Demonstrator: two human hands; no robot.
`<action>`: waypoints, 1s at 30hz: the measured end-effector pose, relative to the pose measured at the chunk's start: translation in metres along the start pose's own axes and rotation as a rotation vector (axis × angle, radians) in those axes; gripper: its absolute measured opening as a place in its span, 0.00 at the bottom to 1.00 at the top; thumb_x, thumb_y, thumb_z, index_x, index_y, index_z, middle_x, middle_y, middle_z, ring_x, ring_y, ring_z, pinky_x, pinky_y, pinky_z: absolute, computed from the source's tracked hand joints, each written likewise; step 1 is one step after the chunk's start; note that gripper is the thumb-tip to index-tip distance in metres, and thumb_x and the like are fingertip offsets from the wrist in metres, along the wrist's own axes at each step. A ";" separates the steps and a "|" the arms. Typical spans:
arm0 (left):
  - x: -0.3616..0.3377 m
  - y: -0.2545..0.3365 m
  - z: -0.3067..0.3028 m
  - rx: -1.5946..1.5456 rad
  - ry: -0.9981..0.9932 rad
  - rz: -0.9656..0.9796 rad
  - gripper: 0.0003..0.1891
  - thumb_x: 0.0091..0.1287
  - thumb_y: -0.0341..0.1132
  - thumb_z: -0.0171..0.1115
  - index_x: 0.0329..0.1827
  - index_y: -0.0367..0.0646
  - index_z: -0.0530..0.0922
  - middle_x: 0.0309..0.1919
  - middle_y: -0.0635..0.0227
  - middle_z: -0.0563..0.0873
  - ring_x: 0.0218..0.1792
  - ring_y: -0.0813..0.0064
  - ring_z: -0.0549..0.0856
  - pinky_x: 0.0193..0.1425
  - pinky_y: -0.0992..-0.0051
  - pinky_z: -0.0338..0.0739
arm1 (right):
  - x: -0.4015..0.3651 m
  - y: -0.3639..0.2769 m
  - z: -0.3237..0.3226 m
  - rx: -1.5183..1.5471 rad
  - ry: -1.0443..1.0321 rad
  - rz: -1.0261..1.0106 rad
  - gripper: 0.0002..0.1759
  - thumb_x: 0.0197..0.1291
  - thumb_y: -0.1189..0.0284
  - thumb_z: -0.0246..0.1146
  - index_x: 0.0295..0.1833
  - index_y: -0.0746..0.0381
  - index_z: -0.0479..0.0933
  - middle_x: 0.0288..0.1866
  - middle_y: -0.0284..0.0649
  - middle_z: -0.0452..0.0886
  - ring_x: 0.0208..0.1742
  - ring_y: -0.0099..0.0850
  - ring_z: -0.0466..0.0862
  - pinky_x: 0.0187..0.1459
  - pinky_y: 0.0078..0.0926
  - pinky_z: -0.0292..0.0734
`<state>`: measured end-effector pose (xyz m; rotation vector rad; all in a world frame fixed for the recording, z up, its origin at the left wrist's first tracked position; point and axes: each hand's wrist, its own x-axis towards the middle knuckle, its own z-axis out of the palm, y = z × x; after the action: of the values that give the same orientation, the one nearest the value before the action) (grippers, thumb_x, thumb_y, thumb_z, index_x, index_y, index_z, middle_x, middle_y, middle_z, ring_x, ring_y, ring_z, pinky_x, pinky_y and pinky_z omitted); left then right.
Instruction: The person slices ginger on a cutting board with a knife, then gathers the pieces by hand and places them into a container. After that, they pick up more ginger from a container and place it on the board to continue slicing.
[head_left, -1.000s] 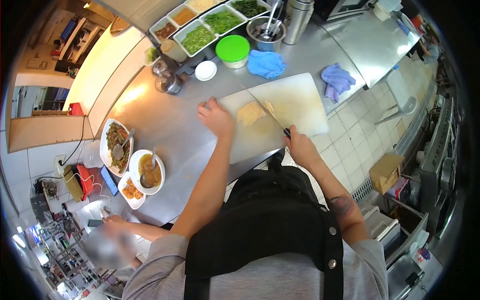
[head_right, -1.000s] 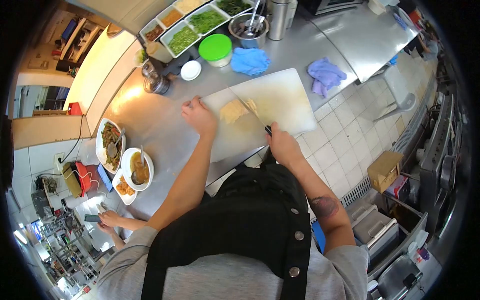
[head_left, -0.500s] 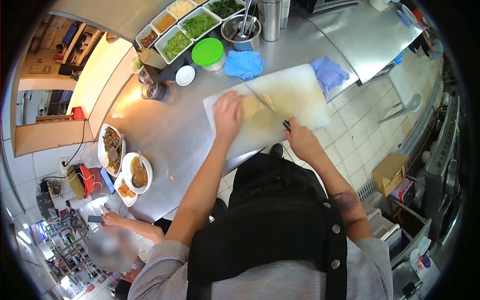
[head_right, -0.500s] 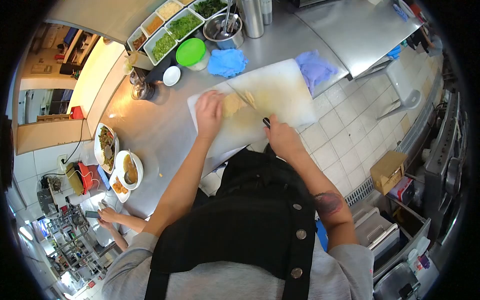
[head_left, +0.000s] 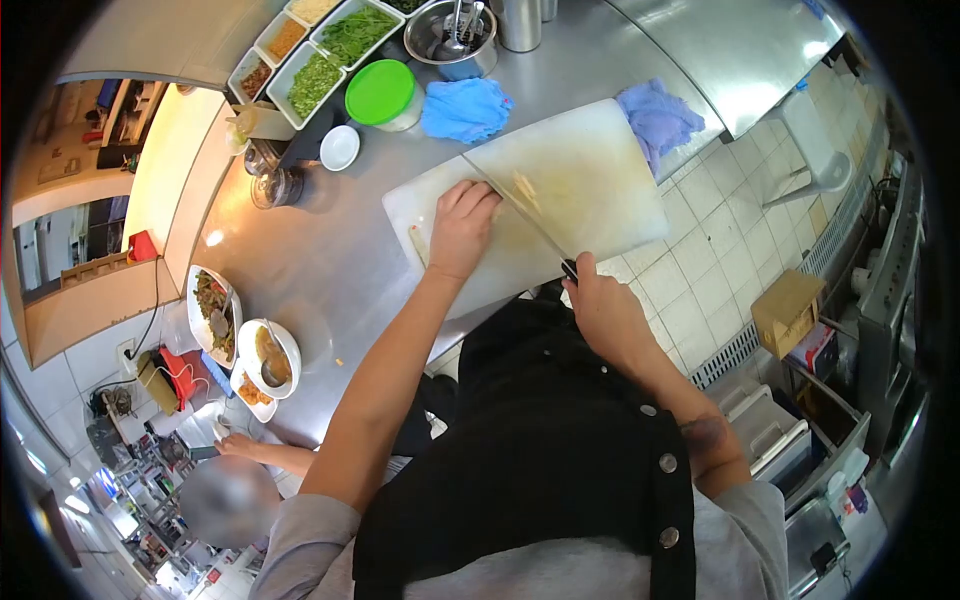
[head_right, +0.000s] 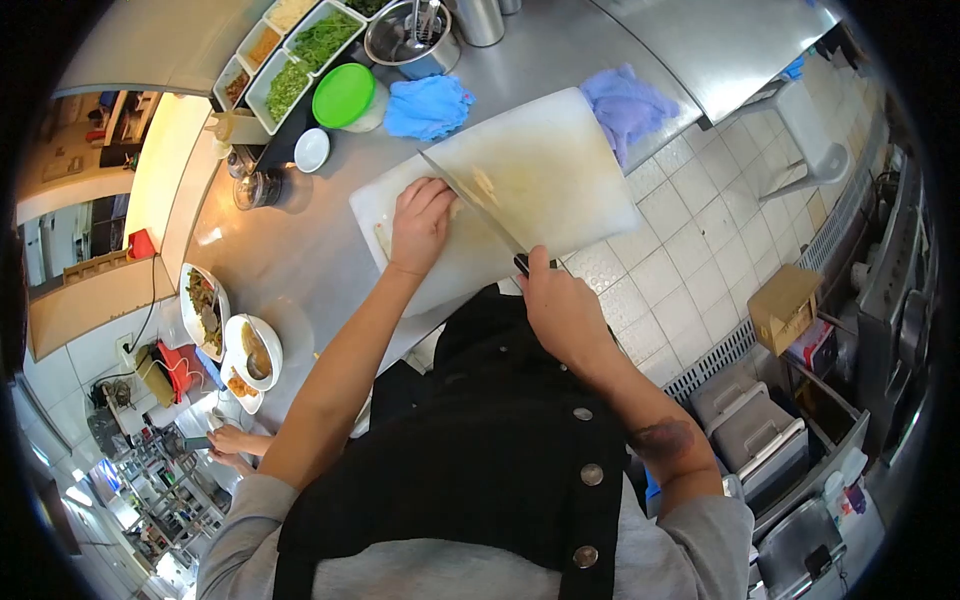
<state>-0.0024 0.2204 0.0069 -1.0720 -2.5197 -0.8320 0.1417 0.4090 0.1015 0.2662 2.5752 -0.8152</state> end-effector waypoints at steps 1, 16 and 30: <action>0.000 0.000 0.000 -0.005 0.009 0.005 0.14 0.56 0.23 0.64 0.46 0.43 0.86 0.48 0.70 0.85 0.55 0.65 0.81 0.61 0.65 0.74 | -0.002 0.000 -0.002 0.001 -0.023 0.021 0.15 0.74 0.64 0.54 0.49 0.66 0.65 0.27 0.58 0.83 0.30 0.60 0.85 0.31 0.56 0.80; 0.000 -0.003 0.001 -0.016 0.016 0.013 0.14 0.55 0.24 0.67 0.45 0.41 0.85 0.48 0.69 0.85 0.56 0.65 0.81 0.60 0.65 0.74 | 0.022 -0.001 0.007 0.032 -0.042 0.061 0.15 0.74 0.65 0.54 0.50 0.67 0.64 0.28 0.60 0.83 0.33 0.63 0.84 0.34 0.59 0.79; 0.001 -0.003 0.001 -0.015 0.011 0.012 0.14 0.56 0.24 0.65 0.46 0.42 0.86 0.48 0.69 0.85 0.54 0.64 0.81 0.60 0.65 0.74 | 0.056 0.006 0.028 0.079 0.118 -0.073 0.15 0.73 0.66 0.57 0.50 0.66 0.64 0.32 0.63 0.82 0.37 0.64 0.83 0.39 0.62 0.76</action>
<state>-0.0050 0.2201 0.0051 -1.0840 -2.4992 -0.8530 0.1033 0.4003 0.0523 0.2529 2.6800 -0.9556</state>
